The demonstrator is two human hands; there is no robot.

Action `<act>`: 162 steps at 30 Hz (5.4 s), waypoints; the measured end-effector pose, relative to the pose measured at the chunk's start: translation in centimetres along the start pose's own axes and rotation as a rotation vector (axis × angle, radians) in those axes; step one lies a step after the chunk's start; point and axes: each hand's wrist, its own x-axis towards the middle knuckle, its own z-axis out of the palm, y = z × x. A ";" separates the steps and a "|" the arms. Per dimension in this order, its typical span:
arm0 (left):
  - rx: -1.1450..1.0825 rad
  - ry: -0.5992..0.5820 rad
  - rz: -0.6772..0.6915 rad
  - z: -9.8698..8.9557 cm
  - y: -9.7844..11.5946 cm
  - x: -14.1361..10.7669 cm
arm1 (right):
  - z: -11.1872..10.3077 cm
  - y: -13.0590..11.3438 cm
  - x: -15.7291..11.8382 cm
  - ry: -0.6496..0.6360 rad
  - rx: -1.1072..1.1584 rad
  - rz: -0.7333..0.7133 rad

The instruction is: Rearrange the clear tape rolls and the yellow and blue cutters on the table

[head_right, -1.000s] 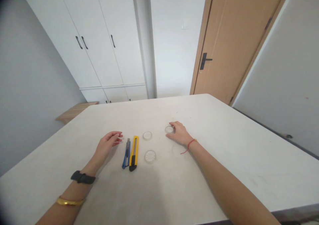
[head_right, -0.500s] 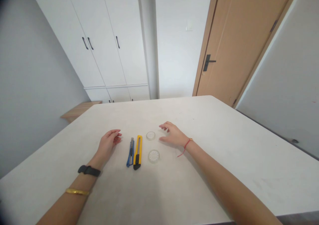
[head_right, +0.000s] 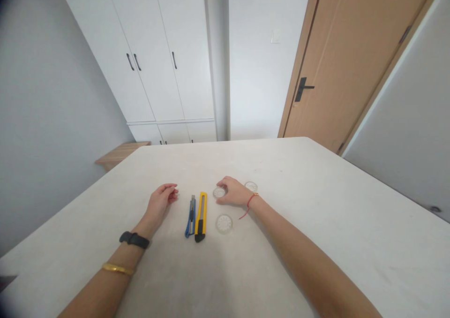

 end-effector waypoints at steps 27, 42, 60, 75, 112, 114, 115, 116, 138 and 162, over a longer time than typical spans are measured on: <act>-0.032 -0.002 -0.050 -0.2 0.2 0.2 | -8.0 3.7 -3.3 0.173 0.115 0.148; -0.035 -0.008 -0.055 -0.5 -0.2 0.4 | -6.9 6.7 -4.5 0.155 0.105 0.198; 0.004 -0.006 -0.054 -0.2 0.2 0.1 | -6.6 6.6 -4.7 0.139 0.105 0.216; -0.008 -0.005 -0.044 -0.2 0.1 0.1 | -6.1 6.8 -4.9 0.125 0.207 0.276; -0.016 -0.007 -0.043 -0.4 -0.3 0.4 | -5.7 6.2 -4.7 0.163 0.047 0.179; -0.017 -0.010 -0.050 -0.4 -0.2 0.4 | -6.2 5.5 -4.8 0.200 0.038 0.145; -0.016 -0.012 -0.052 -0.4 -0.2 0.4 | -6.4 4.9 -4.9 0.216 0.036 0.118; -0.015 -0.014 -0.054 -0.4 -0.2 0.4 | -6.6 4.1 -4.9 0.223 0.040 0.087; 0.000 -0.020 -0.050 -0.2 0.4 -0.1 | -3.9 -4.2 -3.7 -0.104 0.158 -0.144; -0.013 -0.006 -0.051 -0.2 0.1 0.2 | -7.5 7.0 -3.7 0.150 0.143 0.233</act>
